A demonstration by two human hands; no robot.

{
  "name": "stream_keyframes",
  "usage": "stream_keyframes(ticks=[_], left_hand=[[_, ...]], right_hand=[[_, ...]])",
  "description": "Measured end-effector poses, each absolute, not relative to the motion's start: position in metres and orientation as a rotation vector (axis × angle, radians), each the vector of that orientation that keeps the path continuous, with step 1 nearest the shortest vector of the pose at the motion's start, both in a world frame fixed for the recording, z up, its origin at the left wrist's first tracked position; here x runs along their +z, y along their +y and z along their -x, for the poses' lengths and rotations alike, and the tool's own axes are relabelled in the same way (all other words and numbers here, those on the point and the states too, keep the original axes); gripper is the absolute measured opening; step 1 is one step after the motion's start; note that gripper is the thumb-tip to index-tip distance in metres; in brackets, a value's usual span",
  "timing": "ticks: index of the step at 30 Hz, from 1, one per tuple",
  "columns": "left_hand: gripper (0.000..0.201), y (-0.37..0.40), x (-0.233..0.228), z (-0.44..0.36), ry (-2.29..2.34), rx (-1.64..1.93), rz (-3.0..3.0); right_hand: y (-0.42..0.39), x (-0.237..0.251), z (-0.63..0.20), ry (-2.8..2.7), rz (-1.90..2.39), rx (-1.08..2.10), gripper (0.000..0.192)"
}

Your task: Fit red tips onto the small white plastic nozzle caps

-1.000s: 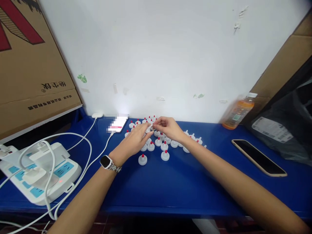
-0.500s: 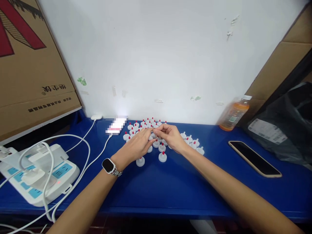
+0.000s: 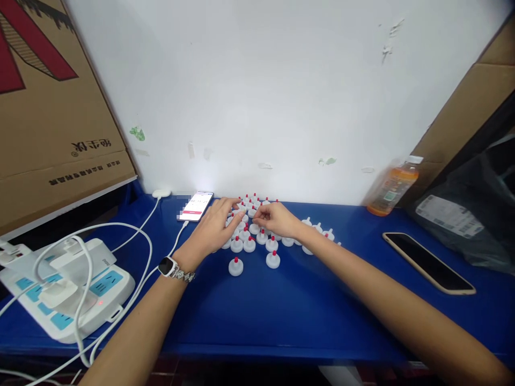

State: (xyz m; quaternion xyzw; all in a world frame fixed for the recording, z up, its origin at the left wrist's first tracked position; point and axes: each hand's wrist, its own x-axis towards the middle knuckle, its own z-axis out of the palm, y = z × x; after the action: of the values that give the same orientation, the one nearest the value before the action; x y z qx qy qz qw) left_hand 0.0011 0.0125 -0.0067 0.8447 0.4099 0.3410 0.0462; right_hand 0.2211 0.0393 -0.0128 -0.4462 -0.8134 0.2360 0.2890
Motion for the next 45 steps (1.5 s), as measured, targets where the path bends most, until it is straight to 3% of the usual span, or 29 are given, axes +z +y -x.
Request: stream_keyframes(ticks=[4, 11, 25, 32, 40, 45], left_hand=[[0.034, 0.01, -0.009, -0.008, 1.188, 0.994, -2.627], [0.029, 0.003, -0.006, -0.023, 1.106, 0.948, -2.676], [0.026, 0.015, 0.007, -0.084, 0.877, 0.816, -2.816], [0.027, 0.016, 0.005, -0.115, 0.78, 0.815, -2.812], [0.027, 0.017, 0.002, -0.132, 0.731, 0.775, -2.845], [0.026, 0.016, -0.002, -0.124, 0.804, 0.832, -2.829]], right_hand=[[0.039, -0.017, -0.228, -2.191, 1.257, 0.404, 0.011], [0.009, -0.01, -0.26, -1.993, 1.3, 0.335, 0.025], [-0.014, -0.006, -0.311, -2.074, 1.576, 0.023, 0.016], [-0.023, -0.005, -0.342, -1.969, 1.656, -0.019, 0.027], [-0.01, -0.011, -0.353, -1.946, 1.805, 0.039, 0.023], [0.008, -0.004, -0.34, -1.962, 1.821, 0.162, 0.01]])
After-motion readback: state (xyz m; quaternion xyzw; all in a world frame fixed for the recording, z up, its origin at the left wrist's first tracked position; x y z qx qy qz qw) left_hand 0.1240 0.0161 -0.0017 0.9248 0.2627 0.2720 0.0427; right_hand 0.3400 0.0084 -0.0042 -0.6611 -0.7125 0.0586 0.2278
